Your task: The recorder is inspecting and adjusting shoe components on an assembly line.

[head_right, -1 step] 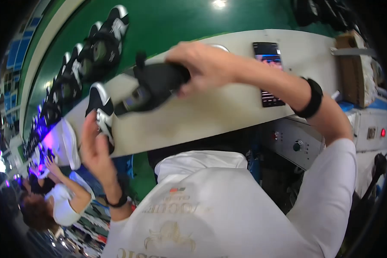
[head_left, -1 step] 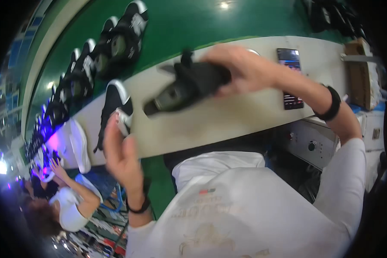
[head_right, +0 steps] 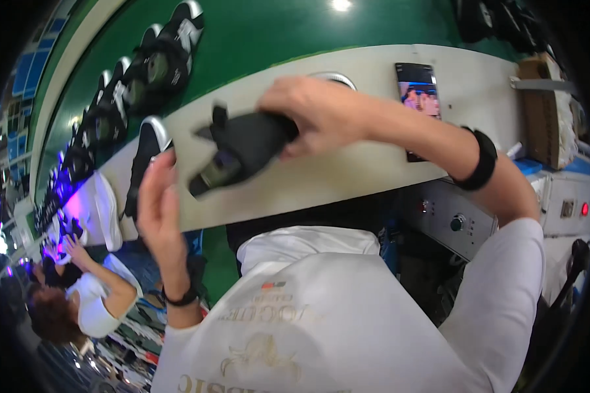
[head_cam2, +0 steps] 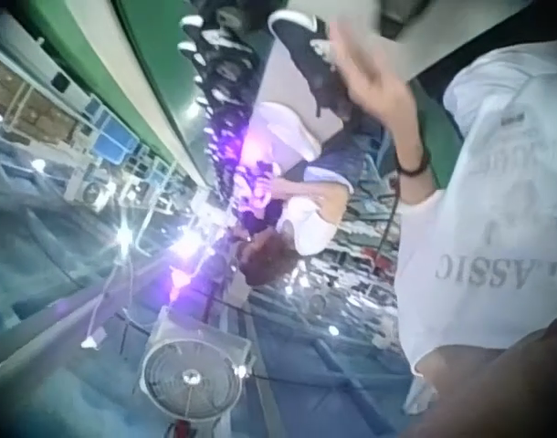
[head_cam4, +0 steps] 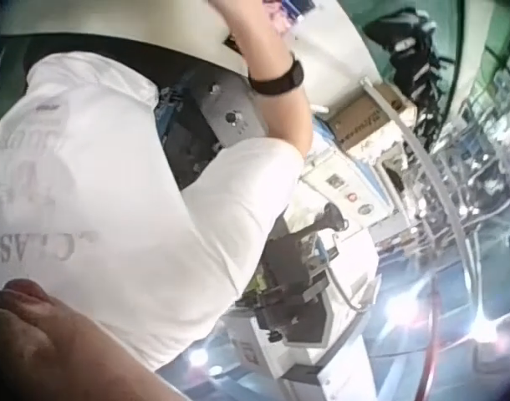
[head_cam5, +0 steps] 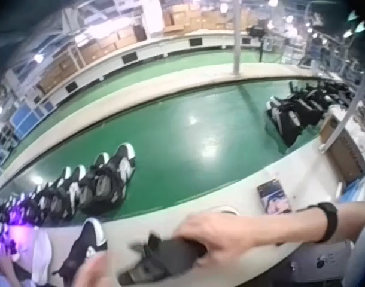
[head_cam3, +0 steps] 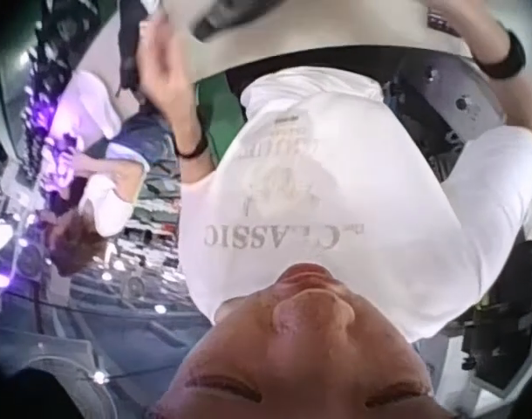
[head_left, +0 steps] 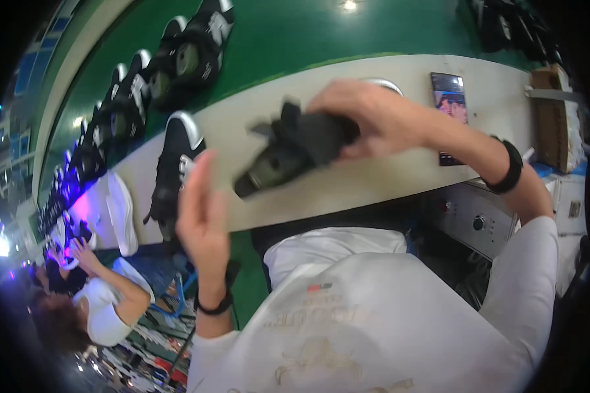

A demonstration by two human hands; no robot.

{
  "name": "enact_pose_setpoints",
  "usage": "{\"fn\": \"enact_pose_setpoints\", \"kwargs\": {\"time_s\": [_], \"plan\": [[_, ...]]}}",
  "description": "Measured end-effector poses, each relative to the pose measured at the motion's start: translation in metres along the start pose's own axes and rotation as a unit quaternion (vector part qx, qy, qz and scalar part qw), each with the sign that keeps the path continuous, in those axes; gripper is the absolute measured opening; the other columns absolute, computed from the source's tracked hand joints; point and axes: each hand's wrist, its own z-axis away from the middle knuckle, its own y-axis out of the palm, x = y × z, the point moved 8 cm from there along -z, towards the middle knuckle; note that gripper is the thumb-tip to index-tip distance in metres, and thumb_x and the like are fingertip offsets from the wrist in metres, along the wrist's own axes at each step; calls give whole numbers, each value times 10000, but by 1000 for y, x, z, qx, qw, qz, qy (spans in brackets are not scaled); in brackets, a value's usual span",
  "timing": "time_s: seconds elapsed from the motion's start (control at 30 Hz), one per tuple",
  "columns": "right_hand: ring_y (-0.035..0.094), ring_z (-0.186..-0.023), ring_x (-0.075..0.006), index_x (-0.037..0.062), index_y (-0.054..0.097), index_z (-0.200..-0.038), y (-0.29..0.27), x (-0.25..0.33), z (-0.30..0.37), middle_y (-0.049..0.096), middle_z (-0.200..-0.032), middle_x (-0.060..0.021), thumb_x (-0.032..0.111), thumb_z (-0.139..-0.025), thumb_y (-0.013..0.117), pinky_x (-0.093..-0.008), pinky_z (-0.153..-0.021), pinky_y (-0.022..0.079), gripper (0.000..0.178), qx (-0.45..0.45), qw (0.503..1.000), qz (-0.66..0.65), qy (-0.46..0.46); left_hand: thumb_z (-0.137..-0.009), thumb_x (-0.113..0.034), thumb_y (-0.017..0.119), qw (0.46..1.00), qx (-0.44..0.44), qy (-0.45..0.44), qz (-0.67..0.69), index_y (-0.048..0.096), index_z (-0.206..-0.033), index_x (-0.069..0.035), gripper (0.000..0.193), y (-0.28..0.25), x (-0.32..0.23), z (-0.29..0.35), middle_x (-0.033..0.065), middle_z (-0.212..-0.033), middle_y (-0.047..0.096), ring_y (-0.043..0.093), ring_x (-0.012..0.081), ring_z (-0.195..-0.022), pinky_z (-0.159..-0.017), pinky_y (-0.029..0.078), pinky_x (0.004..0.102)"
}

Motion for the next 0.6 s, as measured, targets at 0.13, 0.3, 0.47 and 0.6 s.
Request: {"fn": "enact_pose_setpoints", "kwargs": {"time_s": [0.13, 0.3, 0.47, 0.6], "plan": [[554, -1148, -318, 35, 595, -1238, 34, 35, 9, 614, -1221, -101, 4, -675, 796, -407, -976, 498, 598, 47, 998, 6, 35, -919, -2, 595, 901, 328, -151, 239, 548, -1364, 7, 447, 87, 27, 13, 153, -1459, 512, 506, 231, -1322, -1078, 400, 343], [526, -1154, -296, 52, 583, -1299, 27, 42, 19, 601, -1240, -79, -54, -716, 757, -403, -982, 489, 618, 14, 996, -78, 36, -906, -47, 620, 914, 366, -37, 169, 655, -1236, -11, 333, 96, 20, 12, 168, -1361, 600, 596, 270, -1224, -1000, 470, 350], [514, -1169, -305, 27, 576, -1311, 24, 41, 21, 590, -1259, -96, -81, -723, 742, -390, -966, 481, 620, 19, 994, -105, 40, -874, -32, 618, 944, 307, 118, 26, 669, -1121, 7, 255, 88, 2, -5, 164, -1122, 702, 664, 319, -1050, -900, 517, 374], [512, -1184, -320, 15, 565, -1324, 24, 37, 26, 585, -1276, -109, -93, -727, 724, -383, -968, 473, 627, 29, 989, -123, 77, -883, -28, 602, 942, 313, 118, -2, 661, -1094, 29, 226, 74, -11, -1, 156, -1087, 694, 676, 294, -941, -820, 524, 359]]}}
